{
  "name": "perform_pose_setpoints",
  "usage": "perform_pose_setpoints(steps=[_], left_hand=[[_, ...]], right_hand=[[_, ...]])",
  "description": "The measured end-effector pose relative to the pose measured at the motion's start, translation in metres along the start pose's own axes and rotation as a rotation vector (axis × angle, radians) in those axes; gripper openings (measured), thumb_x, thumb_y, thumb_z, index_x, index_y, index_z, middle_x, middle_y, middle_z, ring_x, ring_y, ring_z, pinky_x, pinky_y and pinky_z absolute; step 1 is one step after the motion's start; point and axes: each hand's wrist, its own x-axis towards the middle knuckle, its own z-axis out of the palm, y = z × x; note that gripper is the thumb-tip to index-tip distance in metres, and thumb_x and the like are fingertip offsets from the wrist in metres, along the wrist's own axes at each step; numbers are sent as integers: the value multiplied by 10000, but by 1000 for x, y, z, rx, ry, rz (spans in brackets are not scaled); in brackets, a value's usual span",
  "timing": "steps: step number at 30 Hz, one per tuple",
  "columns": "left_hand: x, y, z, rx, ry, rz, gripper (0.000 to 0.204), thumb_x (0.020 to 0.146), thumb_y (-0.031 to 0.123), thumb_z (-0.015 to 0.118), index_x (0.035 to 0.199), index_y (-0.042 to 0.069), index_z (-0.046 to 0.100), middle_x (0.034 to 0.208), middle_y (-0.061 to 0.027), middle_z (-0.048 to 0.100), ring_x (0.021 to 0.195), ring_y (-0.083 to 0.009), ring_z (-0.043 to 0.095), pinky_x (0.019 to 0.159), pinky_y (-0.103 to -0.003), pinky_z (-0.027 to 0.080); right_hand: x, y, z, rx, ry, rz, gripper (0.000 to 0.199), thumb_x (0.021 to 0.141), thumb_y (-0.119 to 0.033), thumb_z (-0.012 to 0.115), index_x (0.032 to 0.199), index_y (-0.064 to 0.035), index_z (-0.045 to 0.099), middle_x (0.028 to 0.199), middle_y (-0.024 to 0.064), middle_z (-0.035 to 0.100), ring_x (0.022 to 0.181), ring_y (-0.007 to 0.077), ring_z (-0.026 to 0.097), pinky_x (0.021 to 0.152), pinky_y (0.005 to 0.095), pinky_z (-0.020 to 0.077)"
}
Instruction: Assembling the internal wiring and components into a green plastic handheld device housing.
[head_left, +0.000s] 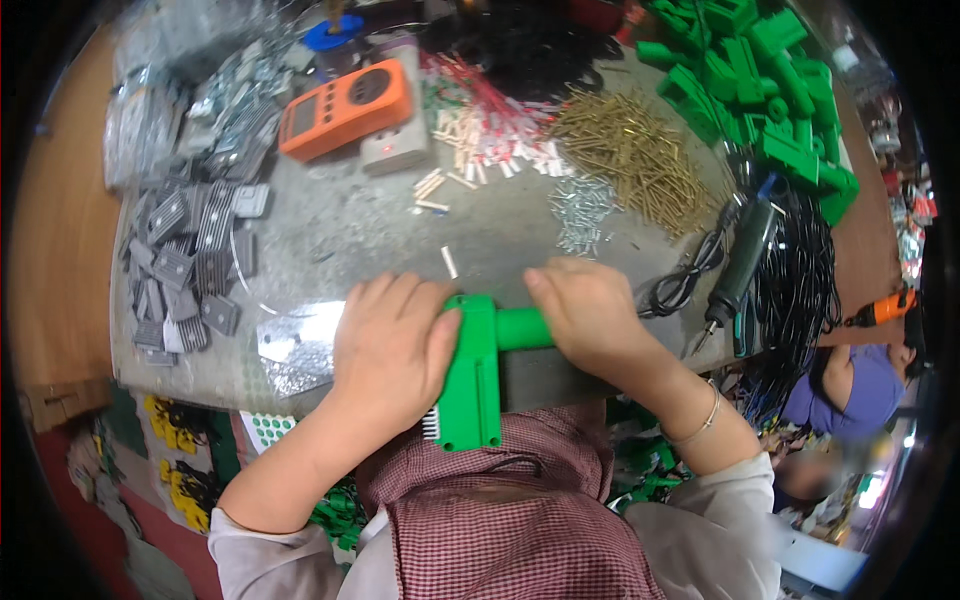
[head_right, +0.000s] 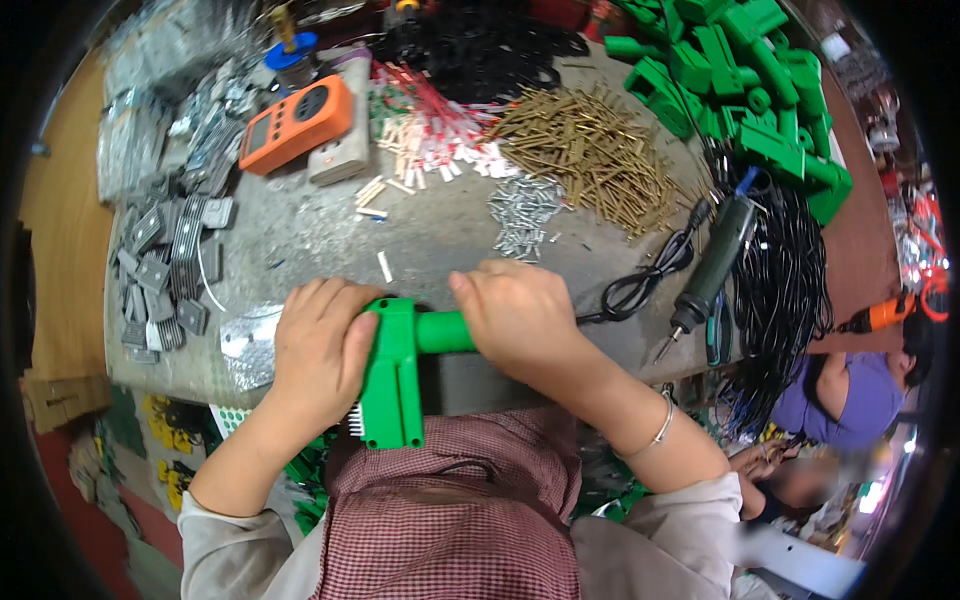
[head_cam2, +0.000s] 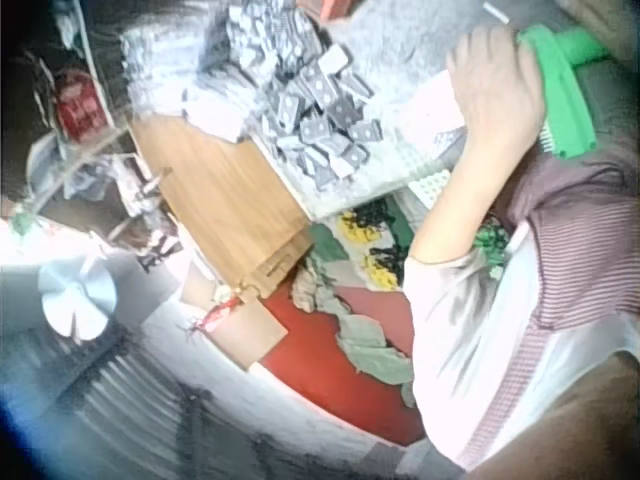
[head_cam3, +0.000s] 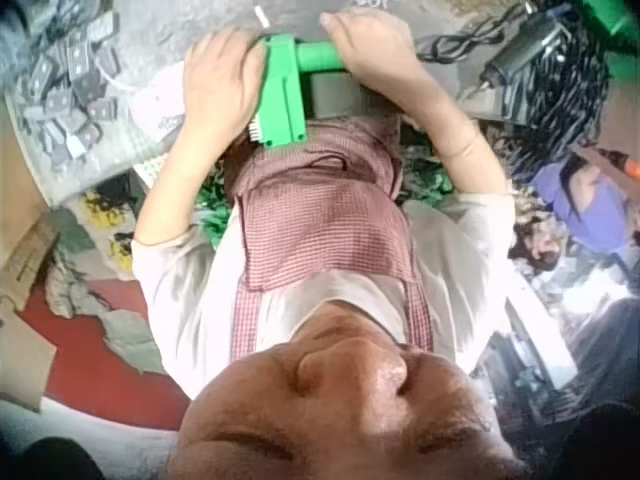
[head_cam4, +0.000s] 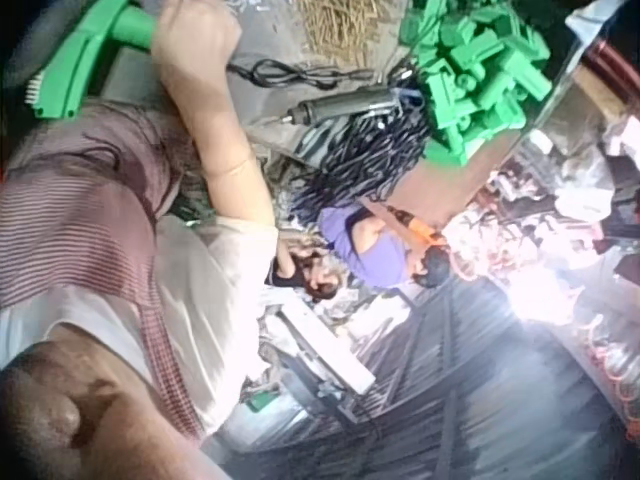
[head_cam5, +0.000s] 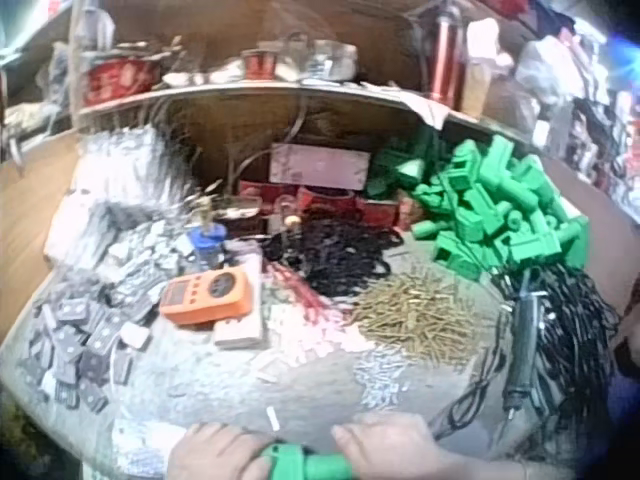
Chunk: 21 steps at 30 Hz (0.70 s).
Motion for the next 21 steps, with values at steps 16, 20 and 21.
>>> perform_pose_setpoints(steps=[16,20,21], left_hand=[[86,12,1,-41,-287,223,311,831,117,692,1114,2,634,1037,-156,650,977,-373,615,858,-426,498],[120,17,64,73,-201,391,310,723,65,716,1005,11,598,923,-151,597,925,-349,617,806,-427,514],[124,16,71,80,-178,453,247,728,45,696,947,9,585,876,-149,583,882,-347,623,765,-432,521]], right_hand=[[12,52,-55,17,29,88,244,791,-76,677,1012,-20,590,1007,189,604,838,377,647,755,466,530],[30,59,-38,-73,-15,121,199,790,-58,663,967,-4,590,947,192,605,870,397,641,769,487,518],[27,68,-37,-11,43,76,169,795,-51,656,946,3,602,937,190,614,865,392,643,771,485,515]])
